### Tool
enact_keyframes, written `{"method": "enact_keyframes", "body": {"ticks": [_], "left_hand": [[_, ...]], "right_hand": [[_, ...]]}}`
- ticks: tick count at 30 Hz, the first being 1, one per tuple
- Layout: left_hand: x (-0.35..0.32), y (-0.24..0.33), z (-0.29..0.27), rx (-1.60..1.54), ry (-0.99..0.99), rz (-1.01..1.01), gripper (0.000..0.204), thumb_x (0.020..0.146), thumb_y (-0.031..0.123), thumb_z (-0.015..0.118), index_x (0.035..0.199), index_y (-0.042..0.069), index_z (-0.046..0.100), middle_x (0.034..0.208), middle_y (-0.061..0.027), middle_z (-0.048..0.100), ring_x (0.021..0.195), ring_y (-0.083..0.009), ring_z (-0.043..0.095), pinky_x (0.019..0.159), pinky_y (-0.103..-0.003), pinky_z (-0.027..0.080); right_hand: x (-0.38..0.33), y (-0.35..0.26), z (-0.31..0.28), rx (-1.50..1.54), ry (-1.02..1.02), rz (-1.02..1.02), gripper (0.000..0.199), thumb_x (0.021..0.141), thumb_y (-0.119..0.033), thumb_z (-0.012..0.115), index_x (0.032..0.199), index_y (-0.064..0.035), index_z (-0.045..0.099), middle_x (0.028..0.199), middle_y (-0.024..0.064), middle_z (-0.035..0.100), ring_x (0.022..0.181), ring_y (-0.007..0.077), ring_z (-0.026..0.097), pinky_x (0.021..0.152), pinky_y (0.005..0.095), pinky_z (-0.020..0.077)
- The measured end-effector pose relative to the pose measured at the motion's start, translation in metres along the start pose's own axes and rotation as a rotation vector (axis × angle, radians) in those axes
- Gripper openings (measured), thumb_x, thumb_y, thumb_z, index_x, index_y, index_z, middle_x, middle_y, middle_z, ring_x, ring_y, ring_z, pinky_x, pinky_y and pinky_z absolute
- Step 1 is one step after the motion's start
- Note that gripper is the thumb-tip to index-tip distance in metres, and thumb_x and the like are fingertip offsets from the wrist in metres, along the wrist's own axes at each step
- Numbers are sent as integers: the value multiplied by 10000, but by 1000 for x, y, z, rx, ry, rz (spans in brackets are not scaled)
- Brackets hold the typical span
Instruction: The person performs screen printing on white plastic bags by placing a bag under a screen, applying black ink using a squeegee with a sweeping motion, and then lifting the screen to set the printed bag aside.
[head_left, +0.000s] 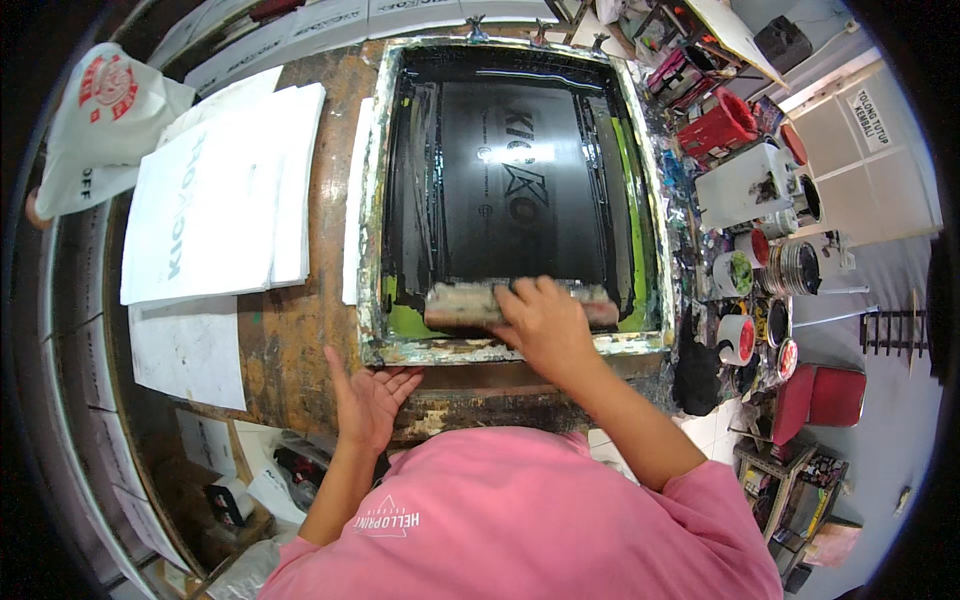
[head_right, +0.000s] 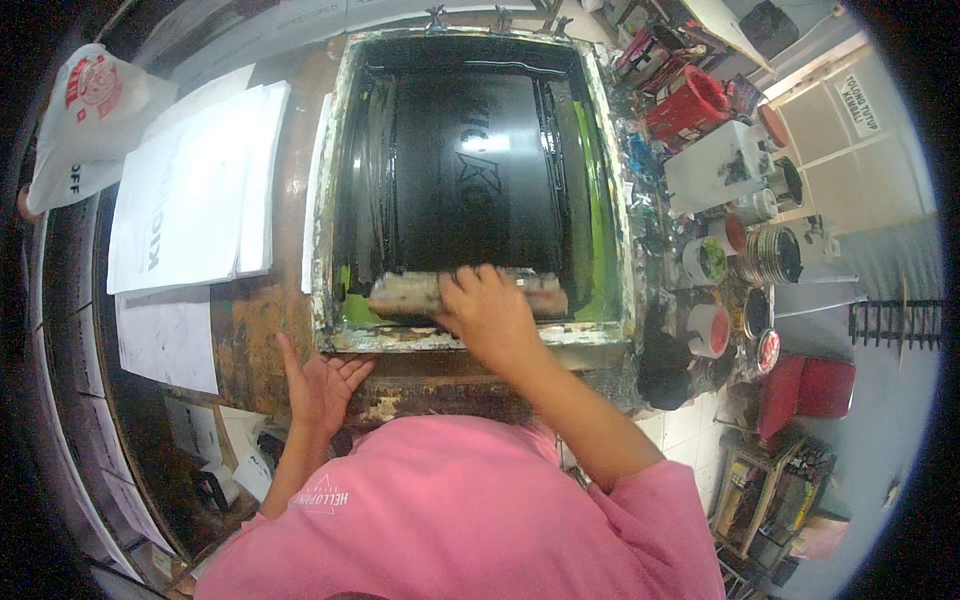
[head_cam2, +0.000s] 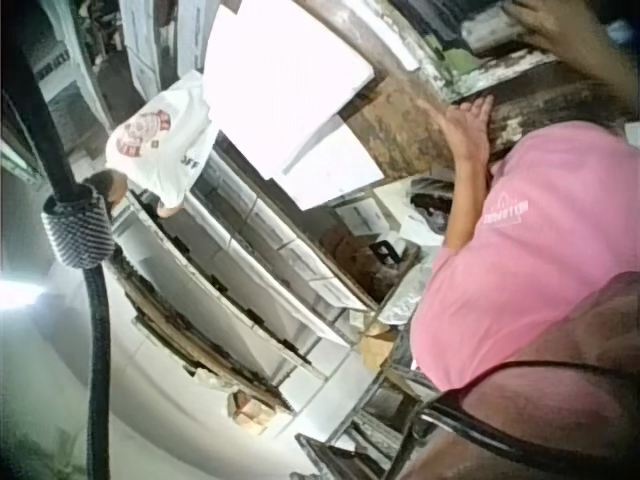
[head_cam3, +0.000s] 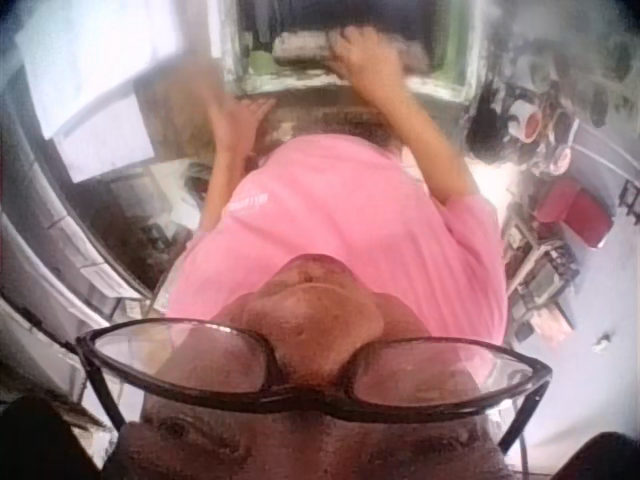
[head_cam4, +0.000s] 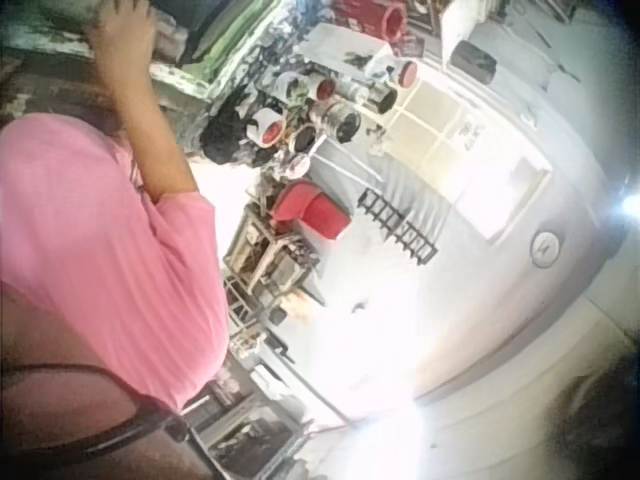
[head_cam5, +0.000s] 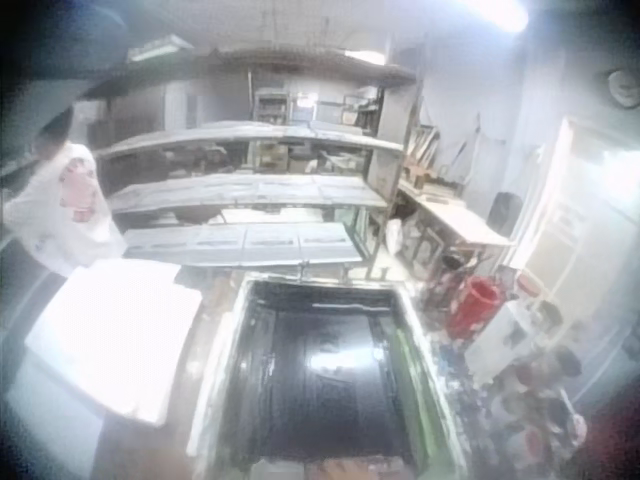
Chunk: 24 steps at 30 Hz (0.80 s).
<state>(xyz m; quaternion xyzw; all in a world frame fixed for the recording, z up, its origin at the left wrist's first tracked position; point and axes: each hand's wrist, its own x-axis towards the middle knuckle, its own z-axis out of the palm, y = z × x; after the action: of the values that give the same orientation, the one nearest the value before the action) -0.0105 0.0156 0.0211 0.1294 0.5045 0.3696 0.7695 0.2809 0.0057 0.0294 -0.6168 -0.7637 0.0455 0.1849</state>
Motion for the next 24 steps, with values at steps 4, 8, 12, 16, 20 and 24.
{"method": "enact_keyframes", "body": {"ticks": [4,8,12,16,20,24], "left_hand": [[-2,0,9,31,30,-1,1373,886,935,361,1545,-200,-44,1465,-387,384,1352,-446,505,1150,-528,441],[-3,1,11,29,166,-13,1363,884,941,347,1519,-210,-14,1391,-378,458,1284,-427,567,1105,-531,477],[-7,2,11,46,99,15,1265,916,914,314,1475,-209,152,1339,-349,530,1242,-408,612,1102,-522,491],[-13,2,12,64,66,58,1131,957,875,265,1428,-153,315,1307,-317,575,1233,-390,622,1104,-519,498],[-17,5,8,108,-20,130,1033,980,847,254,1452,-66,362,1299,-289,612,1212,-389,646,1085,-523,512],[-22,7,5,108,-58,170,1025,983,844,246,1456,-58,361,1318,-298,606,1223,-397,645,1079,-531,515]], "right_hand": [[81,49,2,-50,28,-38,420,777,-251,843,1110,-86,646,990,86,604,943,320,614,771,454,547],[168,115,27,-112,97,-44,345,851,-332,794,1083,-108,672,1011,87,636,986,327,655,782,467,569],[253,169,31,-210,194,-78,347,924,-425,722,1077,-114,694,1028,100,676,993,337,680,797,483,572],[305,200,3,-194,-49,-96,469,975,-565,600,1069,-125,731,1001,152,747,995,369,716,840,526,565],[317,203,1,-200,17,-88,440,978,-554,606,1148,-168,732,1010,131,743,1002,361,714,835,509,566],[295,190,14,-236,139,-126,415,977,-531,613,1078,-138,699,954,126,724,923,352,720,777,500,562]]}}
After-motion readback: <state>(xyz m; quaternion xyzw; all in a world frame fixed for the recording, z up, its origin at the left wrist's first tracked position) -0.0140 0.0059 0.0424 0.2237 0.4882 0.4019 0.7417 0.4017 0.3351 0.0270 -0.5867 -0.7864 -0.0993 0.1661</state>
